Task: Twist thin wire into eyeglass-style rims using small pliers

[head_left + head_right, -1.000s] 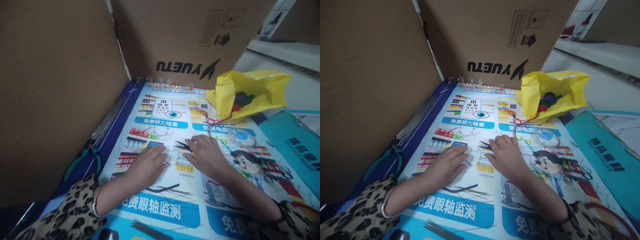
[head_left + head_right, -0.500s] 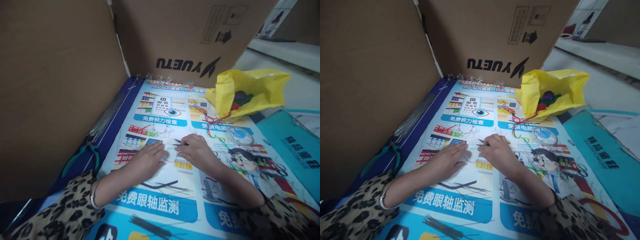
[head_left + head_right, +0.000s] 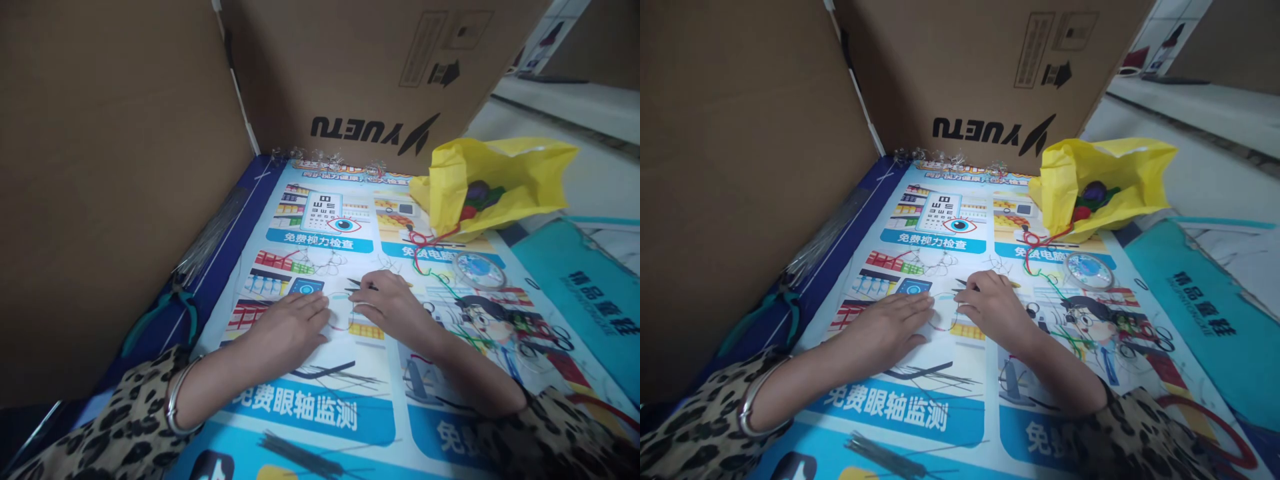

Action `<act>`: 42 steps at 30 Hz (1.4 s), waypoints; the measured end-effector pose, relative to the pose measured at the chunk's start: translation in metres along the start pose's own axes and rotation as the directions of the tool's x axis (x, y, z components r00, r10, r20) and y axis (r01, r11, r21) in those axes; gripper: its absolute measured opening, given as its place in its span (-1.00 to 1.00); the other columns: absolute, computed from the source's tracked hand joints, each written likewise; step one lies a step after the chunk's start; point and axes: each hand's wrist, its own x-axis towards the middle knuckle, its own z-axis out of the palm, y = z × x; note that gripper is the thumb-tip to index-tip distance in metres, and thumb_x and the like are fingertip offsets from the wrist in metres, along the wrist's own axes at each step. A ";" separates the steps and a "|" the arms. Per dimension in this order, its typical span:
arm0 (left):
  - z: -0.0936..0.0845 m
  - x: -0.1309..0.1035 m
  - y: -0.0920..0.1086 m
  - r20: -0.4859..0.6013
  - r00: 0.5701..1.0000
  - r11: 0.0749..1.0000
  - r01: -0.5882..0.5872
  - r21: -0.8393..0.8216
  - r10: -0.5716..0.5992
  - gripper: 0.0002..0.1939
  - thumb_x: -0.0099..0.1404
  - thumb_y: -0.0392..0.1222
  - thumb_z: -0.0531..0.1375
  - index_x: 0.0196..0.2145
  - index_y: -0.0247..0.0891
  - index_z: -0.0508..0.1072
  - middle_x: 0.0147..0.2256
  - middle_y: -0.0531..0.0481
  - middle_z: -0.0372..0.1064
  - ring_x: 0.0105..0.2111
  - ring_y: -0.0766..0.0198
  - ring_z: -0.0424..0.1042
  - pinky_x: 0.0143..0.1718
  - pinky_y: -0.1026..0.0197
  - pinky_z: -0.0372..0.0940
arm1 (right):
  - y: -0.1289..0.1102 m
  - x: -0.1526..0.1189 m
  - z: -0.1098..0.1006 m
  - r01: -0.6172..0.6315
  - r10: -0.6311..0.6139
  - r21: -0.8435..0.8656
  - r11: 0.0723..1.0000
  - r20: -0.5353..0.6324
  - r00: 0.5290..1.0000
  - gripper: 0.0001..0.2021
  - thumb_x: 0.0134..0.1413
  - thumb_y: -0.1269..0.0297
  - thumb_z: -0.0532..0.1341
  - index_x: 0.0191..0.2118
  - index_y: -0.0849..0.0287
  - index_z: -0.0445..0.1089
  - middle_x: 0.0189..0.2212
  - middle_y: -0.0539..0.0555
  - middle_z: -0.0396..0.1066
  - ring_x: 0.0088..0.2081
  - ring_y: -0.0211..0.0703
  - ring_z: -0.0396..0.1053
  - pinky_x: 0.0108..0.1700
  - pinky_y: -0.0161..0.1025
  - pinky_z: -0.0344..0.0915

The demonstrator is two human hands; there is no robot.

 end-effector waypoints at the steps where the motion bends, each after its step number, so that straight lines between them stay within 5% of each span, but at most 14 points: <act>1: 0.000 0.001 0.000 -0.009 1.000 1.000 0.011 0.001 -0.011 -0.67 0.32 -0.12 0.01 0.00 -0.27 0.30 0.04 -0.15 0.29 0.09 0.09 0.21 0.04 -0.02 0.14 | 0.001 0.000 0.001 0.006 -0.006 0.020 1.000 0.001 1.000 -0.84 0.09 0.22 0.14 -0.26 0.02 0.47 -0.28 0.08 0.31 -0.17 -0.11 0.20 -0.15 -0.16 0.08; 7: 0.004 0.011 0.000 0.013 1.000 1.000 0.002 -0.030 -0.001 -0.59 0.28 -0.05 0.06 0.05 -0.20 0.23 0.17 -0.08 0.10 0.18 0.13 0.04 0.08 -0.01 0.06 | 0.005 -0.001 0.003 0.043 -0.042 0.043 0.998 -0.014 0.999 -0.84 0.09 0.22 0.15 -0.29 0.03 0.48 -0.30 0.09 0.30 -0.17 -0.11 0.18 -0.14 -0.15 0.06; 22: 0.007 0.008 -0.003 0.025 0.999 1.000 -0.023 0.015 0.022 -0.49 0.30 0.06 -0.03 0.11 -0.28 0.19 0.16 -0.17 0.11 0.19 0.12 0.02 0.12 0.01 -0.04 | 0.001 -0.001 -0.007 0.082 -0.083 0.018 0.996 0.038 0.996 -0.84 0.10 0.26 0.12 -0.35 0.06 0.46 -0.26 0.09 0.28 -0.11 -0.11 0.18 -0.10 -0.14 0.10; 29: 0.006 0.008 0.010 -0.022 0.997 0.996 -0.081 -0.030 0.081 -0.65 0.33 -0.11 0.00 0.03 -0.23 0.26 0.12 -0.07 0.18 0.17 0.16 0.05 0.13 0.00 -0.02 | -0.005 -0.003 0.000 0.104 -0.104 0.001 0.995 -0.029 0.994 -0.86 0.08 0.25 0.15 -0.40 0.09 0.44 -0.22 0.09 0.29 0.00 -0.06 0.12 -0.03 -0.10 0.09; 36: 0.012 0.003 0.004 -0.057 0.983 0.979 -0.181 -0.090 0.176 -0.69 0.35 -0.22 -0.04 0.01 -0.27 0.29 0.05 -0.11 0.28 0.10 0.21 0.18 0.06 0.09 0.17 | -0.008 -0.002 -0.007 0.141 -0.143 0.027 0.990 0.096 0.985 -0.85 0.10 0.20 0.14 -0.31 0.11 0.41 -0.30 0.07 0.34 -0.11 -0.12 0.20 -0.09 -0.14 0.10; 42: 0.002 0.002 0.003 -0.059 0.995 0.997 -0.077 -0.028 0.075 -0.82 0.32 -0.28 0.01 -0.27 -0.27 0.41 0.06 -0.06 0.25 0.03 0.12 0.23 -0.06 0.03 0.23 | -0.022 -0.006 -0.010 0.178 -0.189 0.088 0.980 0.140 0.972 -0.79 0.12 0.17 0.10 -0.41 0.11 0.41 -0.42 0.04 0.36 -0.17 -0.12 0.19 -0.10 -0.13 0.05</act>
